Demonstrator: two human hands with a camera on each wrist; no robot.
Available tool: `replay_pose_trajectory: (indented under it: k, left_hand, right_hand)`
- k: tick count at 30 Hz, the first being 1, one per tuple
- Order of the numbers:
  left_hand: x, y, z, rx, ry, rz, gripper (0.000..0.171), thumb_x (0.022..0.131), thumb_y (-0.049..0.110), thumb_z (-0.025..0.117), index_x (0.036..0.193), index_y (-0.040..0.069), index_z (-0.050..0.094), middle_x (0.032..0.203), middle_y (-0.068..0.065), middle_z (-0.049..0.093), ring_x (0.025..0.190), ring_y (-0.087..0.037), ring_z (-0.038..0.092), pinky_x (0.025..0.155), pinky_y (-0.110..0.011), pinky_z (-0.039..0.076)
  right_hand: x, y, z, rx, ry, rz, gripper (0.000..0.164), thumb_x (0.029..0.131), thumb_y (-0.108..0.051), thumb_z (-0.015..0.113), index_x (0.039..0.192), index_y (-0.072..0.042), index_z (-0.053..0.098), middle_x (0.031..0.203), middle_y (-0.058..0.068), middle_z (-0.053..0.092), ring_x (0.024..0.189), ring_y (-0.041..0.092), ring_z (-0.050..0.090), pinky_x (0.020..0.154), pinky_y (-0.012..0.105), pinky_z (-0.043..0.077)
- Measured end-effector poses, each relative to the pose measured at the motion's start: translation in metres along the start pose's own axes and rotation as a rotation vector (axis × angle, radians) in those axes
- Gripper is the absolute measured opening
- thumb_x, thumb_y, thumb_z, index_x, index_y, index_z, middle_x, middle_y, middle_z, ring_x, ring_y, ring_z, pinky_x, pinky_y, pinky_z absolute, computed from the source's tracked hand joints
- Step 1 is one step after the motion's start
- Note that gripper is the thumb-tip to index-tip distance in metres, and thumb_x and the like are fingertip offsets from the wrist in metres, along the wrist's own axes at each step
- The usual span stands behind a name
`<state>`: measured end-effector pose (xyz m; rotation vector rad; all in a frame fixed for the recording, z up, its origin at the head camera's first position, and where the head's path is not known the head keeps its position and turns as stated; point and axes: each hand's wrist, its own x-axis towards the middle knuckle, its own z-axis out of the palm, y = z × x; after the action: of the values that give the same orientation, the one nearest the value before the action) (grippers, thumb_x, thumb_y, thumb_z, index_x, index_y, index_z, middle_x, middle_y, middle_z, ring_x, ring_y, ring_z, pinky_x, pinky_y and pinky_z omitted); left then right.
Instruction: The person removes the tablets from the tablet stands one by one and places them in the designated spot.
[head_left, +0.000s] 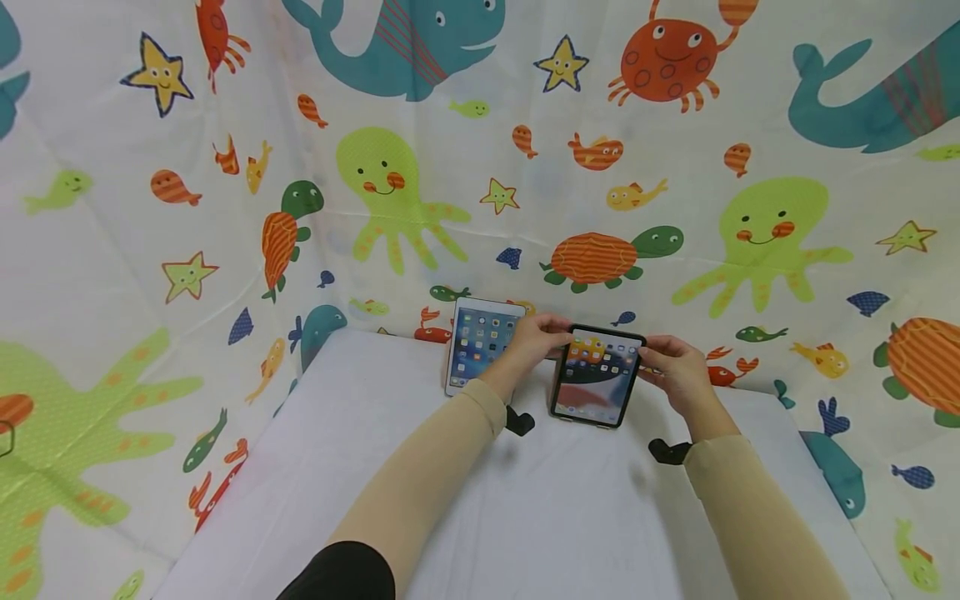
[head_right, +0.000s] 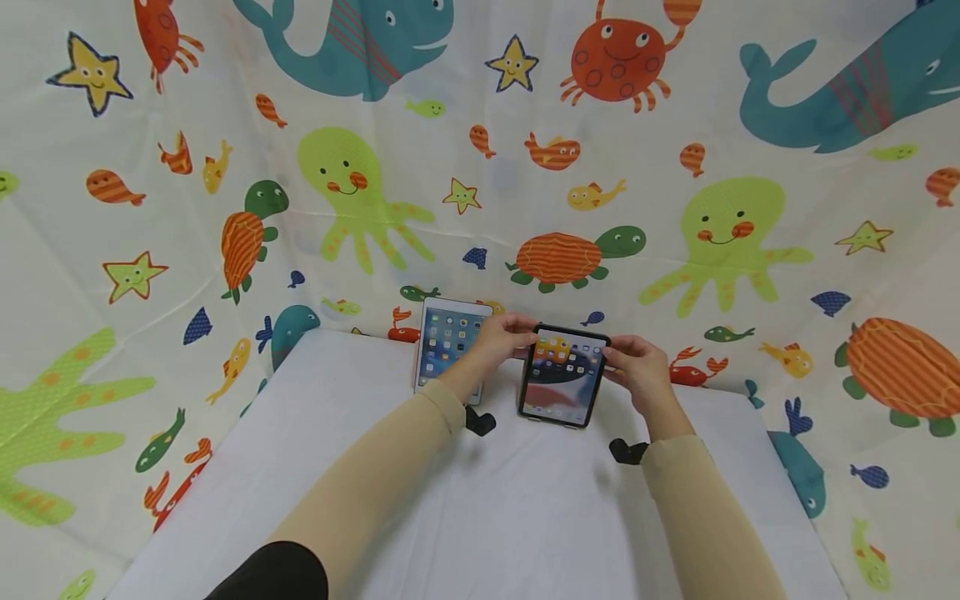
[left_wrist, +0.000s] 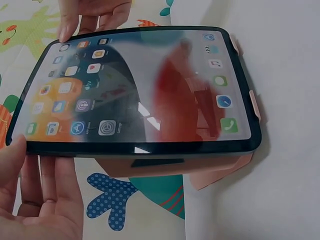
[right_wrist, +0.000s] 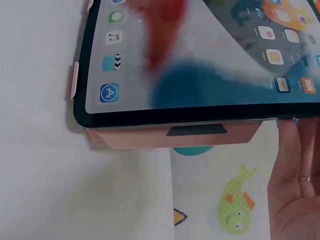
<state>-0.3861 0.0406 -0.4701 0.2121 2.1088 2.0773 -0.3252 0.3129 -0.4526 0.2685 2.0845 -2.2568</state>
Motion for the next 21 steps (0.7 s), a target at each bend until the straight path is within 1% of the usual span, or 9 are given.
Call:
replay_pose_trajectory:
  k: [5,8,10,16,18,21]
  left_hand:
    - [-0.0015,0.0019,-0.0010,0.007,0.033,-0.003,0.019,0.096,0.009,0.081,0.114,0.015,0.081,0.109,-0.005,0.078,0.096,-0.017,0.074,0.092,-0.044,0.068]
    - [-0.0024,0.0029,-0.0016,0.012,0.046,-0.002,0.018,0.095,0.009,0.082,0.113,0.015,0.082,0.107,-0.005,0.078,0.095,-0.017,0.075,0.092,-0.044,0.068]
    - [-0.0028,0.0032,-0.0019,0.011,0.048,-0.002,0.019,0.095,0.009,0.082,0.113,0.015,0.082,0.107,-0.005,0.078,0.094,-0.017,0.075,0.091,-0.043,0.068]
    - [-0.0031,0.0040,-0.0025,-0.001,0.040,0.001,0.018,0.096,0.009,0.081,0.113,0.014,0.082,0.107,-0.004,0.079,0.093,-0.015,0.075,0.085,-0.037,0.069]
    - [-0.0037,0.0051,-0.0027,-0.006,0.042,-0.002,0.017,0.096,0.009,0.081,0.112,0.015,0.082,0.105,-0.004,0.078,0.093,-0.015,0.074,0.082,-0.034,0.068]
    - [-0.0048,0.0073,-0.0027,-0.022,0.047,-0.012,0.016,0.096,0.008,0.081,0.111,0.014,0.083,0.103,-0.003,0.078,0.092,-0.015,0.074,0.079,-0.032,0.068]
  right_hand:
    - [-0.0007,-0.0005,0.0015,0.025,0.007,0.003,0.027,0.098,-0.015,0.080,0.124,-0.012,0.075,0.100,-0.009,0.078,0.093,0.010,0.074,0.086,0.027,0.067]
    - [0.0000,0.0000,0.0025,0.027,0.013,0.007,0.023,0.099,-0.014,0.079,0.122,-0.014,0.077,0.099,-0.008,0.078,0.093,0.010,0.074,0.087,0.028,0.067]
    - [0.0003,0.0005,0.0033,0.021,0.019,0.007,0.023,0.100,-0.013,0.077,0.123,-0.014,0.077,0.098,-0.009,0.078,0.092,0.010,0.074,0.087,0.028,0.068]
    - [0.0000,0.0012,0.0030,0.016,0.021,-0.018,0.030,0.100,-0.013,0.077,0.129,-0.007,0.073,0.096,-0.009,0.078,0.091,0.009,0.074,0.085,0.028,0.068]
    - [-0.0006,0.0006,0.0021,0.022,0.013,-0.029,0.026,0.100,-0.013,0.077,0.126,-0.009,0.075,0.096,-0.009,0.078,0.090,0.009,0.075,0.084,0.028,0.068]
    - [-0.0014,-0.0006,0.0017,0.035,0.003,-0.041,0.017,0.100,-0.010,0.076,0.117,-0.014,0.079,0.094,-0.010,0.078,0.088,0.009,0.075,0.082,0.028,0.068]
